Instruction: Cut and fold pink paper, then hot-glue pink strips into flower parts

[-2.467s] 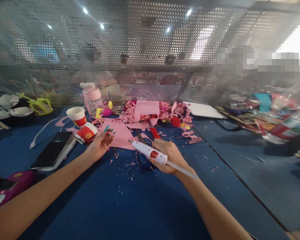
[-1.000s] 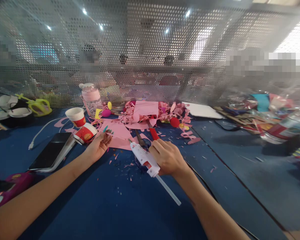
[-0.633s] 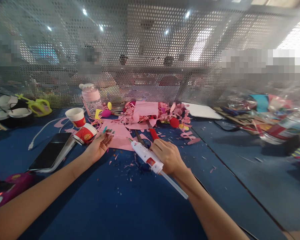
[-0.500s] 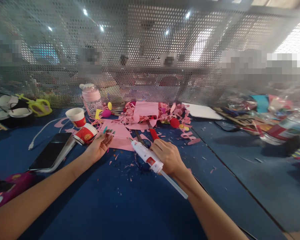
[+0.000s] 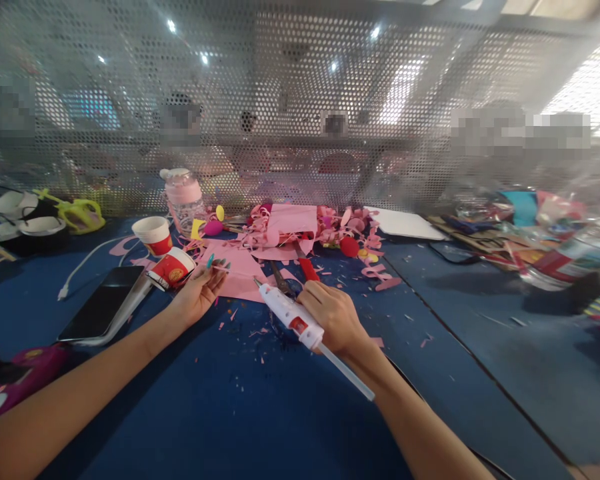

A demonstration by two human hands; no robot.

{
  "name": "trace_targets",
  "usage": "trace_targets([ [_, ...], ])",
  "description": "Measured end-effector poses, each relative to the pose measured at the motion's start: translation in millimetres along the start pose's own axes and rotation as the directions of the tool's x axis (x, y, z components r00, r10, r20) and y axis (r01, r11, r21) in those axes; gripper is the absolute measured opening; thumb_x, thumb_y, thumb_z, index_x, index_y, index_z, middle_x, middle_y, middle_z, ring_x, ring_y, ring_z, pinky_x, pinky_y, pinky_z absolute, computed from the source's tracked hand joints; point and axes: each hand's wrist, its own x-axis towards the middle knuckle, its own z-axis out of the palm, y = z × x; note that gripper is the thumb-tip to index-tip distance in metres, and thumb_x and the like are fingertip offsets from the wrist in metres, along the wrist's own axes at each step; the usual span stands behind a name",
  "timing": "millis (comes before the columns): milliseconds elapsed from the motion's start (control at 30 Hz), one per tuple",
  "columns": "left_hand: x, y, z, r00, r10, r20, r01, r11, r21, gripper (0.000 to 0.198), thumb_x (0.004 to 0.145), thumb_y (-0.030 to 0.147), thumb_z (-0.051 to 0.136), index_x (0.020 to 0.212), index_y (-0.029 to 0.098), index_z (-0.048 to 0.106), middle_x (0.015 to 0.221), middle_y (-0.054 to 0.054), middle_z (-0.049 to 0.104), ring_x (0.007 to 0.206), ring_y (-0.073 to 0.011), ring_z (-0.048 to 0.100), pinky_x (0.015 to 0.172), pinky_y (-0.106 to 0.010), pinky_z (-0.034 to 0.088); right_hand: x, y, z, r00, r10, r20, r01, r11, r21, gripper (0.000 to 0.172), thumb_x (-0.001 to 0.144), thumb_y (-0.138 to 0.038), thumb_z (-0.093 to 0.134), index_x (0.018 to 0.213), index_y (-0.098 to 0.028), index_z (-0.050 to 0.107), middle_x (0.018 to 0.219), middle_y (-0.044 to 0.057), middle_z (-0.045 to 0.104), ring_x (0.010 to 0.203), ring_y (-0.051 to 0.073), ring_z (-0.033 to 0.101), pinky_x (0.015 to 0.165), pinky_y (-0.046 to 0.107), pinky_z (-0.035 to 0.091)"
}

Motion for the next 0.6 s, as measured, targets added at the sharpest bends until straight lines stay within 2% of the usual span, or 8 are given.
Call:
trace_targets([
  [133, 0.9, -0.4, -1.3, 1.000, 0.001, 0.009, -0.001, 1.000, 0.010, 0.024, 0.082, 0.001, 0.043, 0.069, 0.015, 0.059, 0.068, 0.000, 0.068, 0.064, -0.0094, 0.066, 0.078, -0.024, 0.050, -0.2, 0.1, -0.9, 0.999, 0.009, -0.033, -0.008, 1.000, 0.013, 0.015, 0.075, -0.029, 0.042, 0.071, -0.018, 0.050, 0.065, 0.004, 0.052, 0.060, 0.014, 0.047, 0.052, 0.025, 0.033],
  [367, 2.1, -1.4, -2.5, 1.000, 0.007, 0.017, -0.007, 1.000, -0.004, 0.020, 0.080, 0.001, 0.049, 0.071, 0.015, 0.060, 0.070, 0.000, 0.069, 0.067, -0.0099, 0.067, 0.082, -0.026, 0.049, -1.1, 0.3, 0.5, 1.000, 0.013, 0.000, -0.013, 0.999, 0.033, 0.015, 0.074, -0.031, 0.044, 0.070, -0.018, 0.050, 0.064, 0.003, 0.051, 0.057, 0.013, 0.045, 0.051, 0.026, 0.032],
  [600, 0.4, -0.7, -0.7, 1.000, 0.004, 0.014, -0.004, 1.000, 0.008, 0.026, 0.082, 0.000, 0.043, 0.066, 0.015, 0.058, 0.068, 0.000, 0.069, 0.064, -0.0097, 0.066, 0.081, -0.026, 0.049, -1.6, 1.7, 2.2, 0.999, 0.038, -0.008, -0.038, 0.999, 0.035, 0.015, 0.073, -0.033, 0.045, 0.071, -0.018, 0.048, 0.064, 0.004, 0.051, 0.057, 0.014, 0.045, 0.050, 0.025, 0.032],
])
